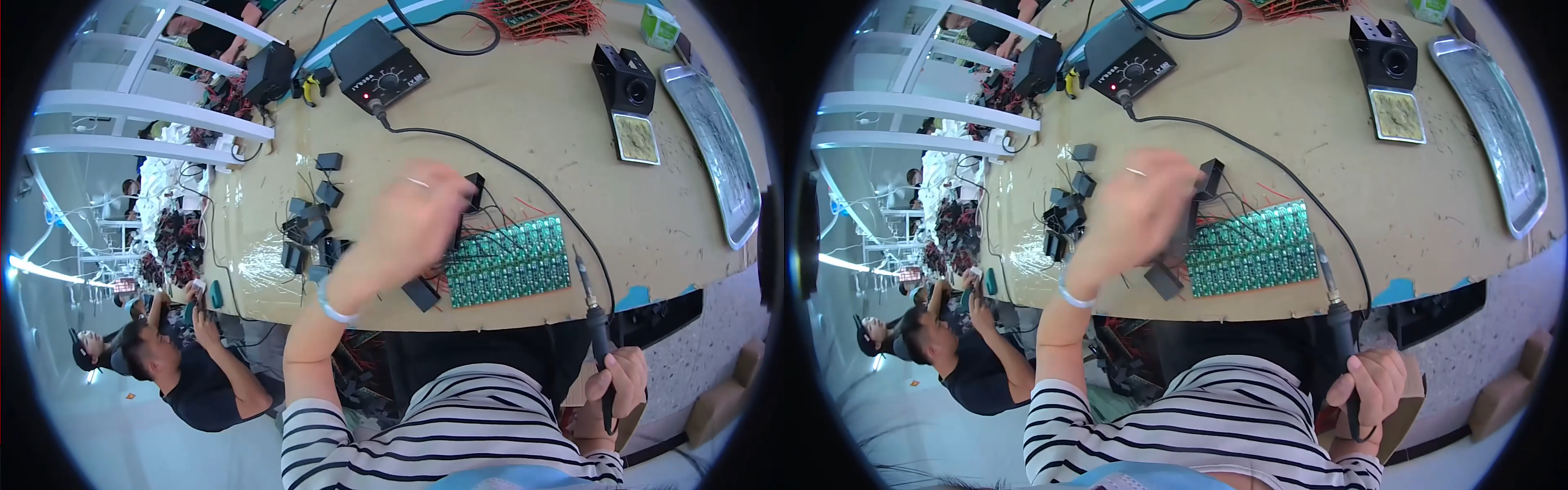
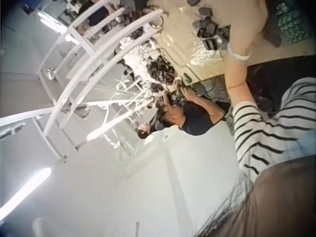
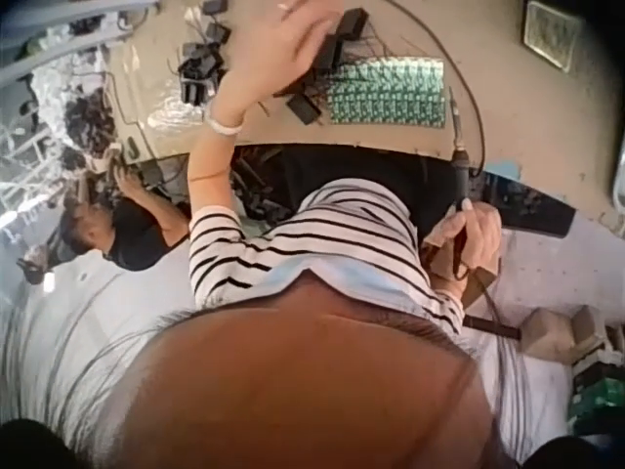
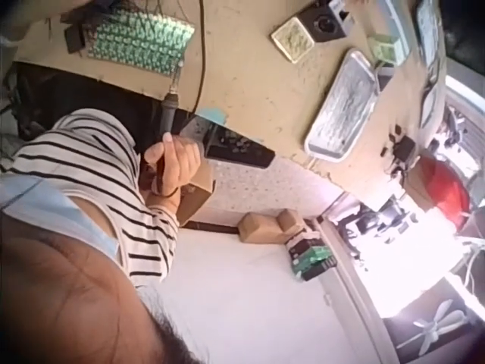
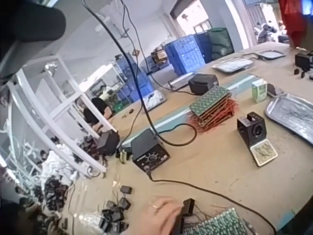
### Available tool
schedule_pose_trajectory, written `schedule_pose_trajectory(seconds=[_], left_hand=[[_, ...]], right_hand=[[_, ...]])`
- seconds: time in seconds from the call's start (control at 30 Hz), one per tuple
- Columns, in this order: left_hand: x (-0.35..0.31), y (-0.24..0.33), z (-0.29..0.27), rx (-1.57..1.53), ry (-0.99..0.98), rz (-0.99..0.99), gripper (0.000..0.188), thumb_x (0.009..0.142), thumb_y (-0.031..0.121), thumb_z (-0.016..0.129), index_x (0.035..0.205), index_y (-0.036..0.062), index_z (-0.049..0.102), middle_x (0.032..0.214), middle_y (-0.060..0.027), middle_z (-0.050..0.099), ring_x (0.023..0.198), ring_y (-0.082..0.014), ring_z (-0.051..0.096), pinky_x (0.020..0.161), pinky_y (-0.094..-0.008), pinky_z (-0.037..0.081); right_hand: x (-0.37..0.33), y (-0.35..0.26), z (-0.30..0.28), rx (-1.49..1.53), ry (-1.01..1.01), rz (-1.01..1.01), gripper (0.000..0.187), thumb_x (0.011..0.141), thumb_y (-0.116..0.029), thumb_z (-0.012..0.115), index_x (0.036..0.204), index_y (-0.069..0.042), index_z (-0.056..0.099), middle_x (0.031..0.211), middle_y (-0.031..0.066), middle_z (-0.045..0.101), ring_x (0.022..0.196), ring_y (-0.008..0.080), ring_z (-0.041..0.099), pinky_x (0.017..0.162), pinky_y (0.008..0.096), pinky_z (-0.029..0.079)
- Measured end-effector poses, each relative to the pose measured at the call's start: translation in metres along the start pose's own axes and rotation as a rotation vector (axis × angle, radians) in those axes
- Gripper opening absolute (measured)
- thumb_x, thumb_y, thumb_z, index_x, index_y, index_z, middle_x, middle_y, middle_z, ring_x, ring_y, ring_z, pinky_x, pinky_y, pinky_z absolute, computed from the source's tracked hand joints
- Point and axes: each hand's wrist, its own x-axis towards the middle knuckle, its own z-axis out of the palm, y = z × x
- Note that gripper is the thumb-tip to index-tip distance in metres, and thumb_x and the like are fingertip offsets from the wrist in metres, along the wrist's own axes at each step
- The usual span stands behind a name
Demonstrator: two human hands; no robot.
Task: Soldering electronic components onto a green circuit board.
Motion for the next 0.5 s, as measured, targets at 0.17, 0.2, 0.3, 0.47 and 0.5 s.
schedule_pose_trajectory(seconds=[0.17,0.2,0.3,0.47,0.5], left_hand=[[-0.068,-0.077,-0.053,0.302,0.208,-0.424,0.034,0.088,0.005,0.072,0.12,0.0002,0.062,0.116,-0.0187,0.064,0.107,-0.0384,0.061,0.095,-0.0438,0.048],[-0.078,-0.085,-0.055,0.275,0.14,-0.405,0.033,0.087,0.006,0.073,0.118,-0.0001,0.064,0.117,-0.0187,0.065,0.109,-0.0376,0.062,0.095,-0.0432,0.049],[-0.098,-0.105,-0.046,0.291,0.096,-0.374,0.027,0.087,0.004,0.074,0.113,-0.0004,0.069,0.114,-0.0182,0.068,0.105,-0.0345,0.065,0.093,-0.037,0.05],[-0.086,-0.097,-0.025,-0.468,0.411,-0.463,0.012,0.102,0.006,0.061,0.11,-0.0004,0.067,0.092,-0.0046,0.067,0.084,-0.0151,0.064,0.079,-0.0262,0.049],[-0.076,-0.087,-0.023,-0.487,0.405,-0.457,0.012,0.102,0.006,0.061,0.11,-0.0004,0.067,0.092,-0.0046,0.067,0.084,-0.0151,0.064,0.079,-0.0262,0.049]], right_hand=[[0.004,0.005,0.005,0.04,0.014,-0.009,0.012,0.097,-0.007,0.054,0.103,0.003,0.059,0.074,0.0123,0.059,0.056,0.0265,0.057,0.053,0.0392,0.049],[0.005,0.006,0.005,0.042,-0.001,-0.009,0.013,0.095,-0.008,0.057,0.104,0.002,0.06,0.075,0.011,0.06,0.057,0.0261,0.058,0.054,0.0382,0.049],[0.011,0.005,0.011,0.068,-0.014,-0.039,0.016,0.093,-0.009,0.06,0.106,0.0,0.061,0.076,0.0092,0.061,0.058,0.0251,0.059,0.055,0.0371,0.05],[0.018,-0.002,0.011,0.09,-0.036,-0.076,0.011,0.095,-0.006,0.057,0.101,0.003,0.059,0.072,0.0124,0.059,0.056,0.0268,0.058,0.052,0.0383,0.049],[0.019,-0.003,0.011,0.079,-0.015,-0.058,0.011,0.094,-0.006,0.057,0.101,0.003,0.059,0.071,0.0121,0.059,0.055,0.0263,0.058,0.051,0.0379,0.048]])
